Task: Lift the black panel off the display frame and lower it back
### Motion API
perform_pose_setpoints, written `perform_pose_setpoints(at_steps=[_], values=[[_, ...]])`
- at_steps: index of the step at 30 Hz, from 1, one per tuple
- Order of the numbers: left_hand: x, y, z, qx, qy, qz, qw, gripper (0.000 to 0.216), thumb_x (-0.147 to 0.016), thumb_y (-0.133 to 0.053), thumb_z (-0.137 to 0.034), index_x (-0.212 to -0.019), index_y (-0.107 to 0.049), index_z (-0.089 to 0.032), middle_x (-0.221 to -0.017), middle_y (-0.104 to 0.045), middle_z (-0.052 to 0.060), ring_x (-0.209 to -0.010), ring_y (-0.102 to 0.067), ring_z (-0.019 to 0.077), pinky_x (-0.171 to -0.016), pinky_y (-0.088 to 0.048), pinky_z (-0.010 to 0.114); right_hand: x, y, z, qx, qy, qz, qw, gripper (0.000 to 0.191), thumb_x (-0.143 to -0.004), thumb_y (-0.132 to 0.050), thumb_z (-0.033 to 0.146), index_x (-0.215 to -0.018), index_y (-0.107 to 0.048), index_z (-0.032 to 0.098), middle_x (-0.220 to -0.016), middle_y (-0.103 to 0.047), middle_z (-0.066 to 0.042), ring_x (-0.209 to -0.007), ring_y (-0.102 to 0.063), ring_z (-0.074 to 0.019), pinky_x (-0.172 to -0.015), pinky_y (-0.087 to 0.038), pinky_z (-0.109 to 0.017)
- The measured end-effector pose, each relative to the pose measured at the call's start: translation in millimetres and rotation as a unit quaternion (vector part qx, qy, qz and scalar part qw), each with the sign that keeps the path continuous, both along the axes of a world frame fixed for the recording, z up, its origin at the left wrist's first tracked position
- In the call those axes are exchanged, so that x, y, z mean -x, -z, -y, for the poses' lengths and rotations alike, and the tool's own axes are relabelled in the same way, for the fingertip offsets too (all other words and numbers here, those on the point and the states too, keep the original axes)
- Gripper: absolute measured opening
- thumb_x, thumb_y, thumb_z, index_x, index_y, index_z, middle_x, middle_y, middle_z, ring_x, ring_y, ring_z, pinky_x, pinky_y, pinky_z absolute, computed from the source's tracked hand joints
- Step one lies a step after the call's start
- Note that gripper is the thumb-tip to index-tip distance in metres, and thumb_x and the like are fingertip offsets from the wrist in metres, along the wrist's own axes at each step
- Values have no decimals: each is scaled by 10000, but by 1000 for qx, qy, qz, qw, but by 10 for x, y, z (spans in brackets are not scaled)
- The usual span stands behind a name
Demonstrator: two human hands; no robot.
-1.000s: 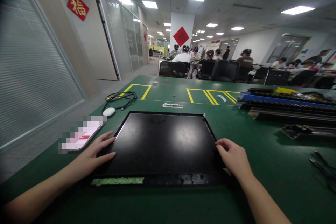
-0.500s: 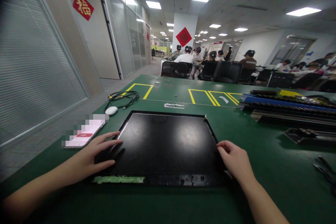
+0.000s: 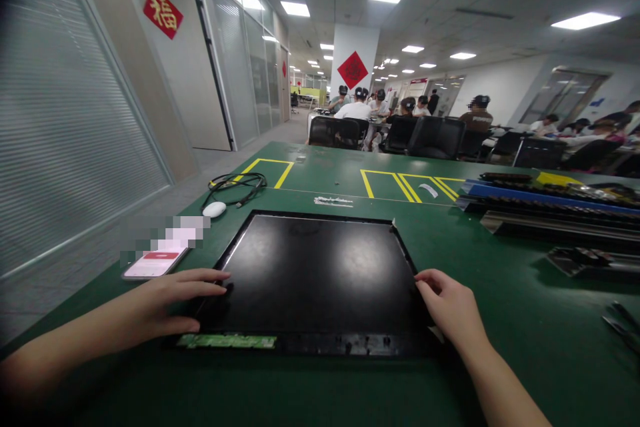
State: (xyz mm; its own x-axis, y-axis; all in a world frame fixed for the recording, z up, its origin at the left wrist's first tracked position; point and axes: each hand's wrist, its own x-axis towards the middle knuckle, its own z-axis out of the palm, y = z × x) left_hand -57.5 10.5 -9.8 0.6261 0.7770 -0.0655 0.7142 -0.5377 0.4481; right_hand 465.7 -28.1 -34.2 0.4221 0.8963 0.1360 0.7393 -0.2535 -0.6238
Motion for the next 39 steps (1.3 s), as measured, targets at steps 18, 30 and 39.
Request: perform_pose_setpoints(at_steps=[18,30,39], values=[[-108,-51,58,-28,51,38,998,384,-877,-628,-199,-1209,-752,-347,-1382,-684,24,-1208,-678,233,-1013,-545,332,-25,4,-12,-2,5,14,1000,355,-696,-553,519,-793,-778,261,-787,-766,-38,-745,-703,-264,-681,-511,-365],[-113,80,45,-114,-58,40,991,358,-942,-576,-414,-1266,-721,-370,-1451,-625,37,-1289,-609,295,-1073,-504,458,-12,8,-13,-2,-2,0,1000,336,-696,-563,503,-796,-780,266,-800,-770,-32,-770,-709,-266,-702,-518,-367],[-32,300,-93,-176,-83,36,980,401,-952,-478,-351,-1267,-725,-343,-1382,-680,29,-1230,-645,277,-1067,-509,410,15,19,-10,-18,-16,-5,1000,293,-739,-547,449,-790,-766,261,-798,-771,-20,-792,-712,-252,-728,-517,-354]])
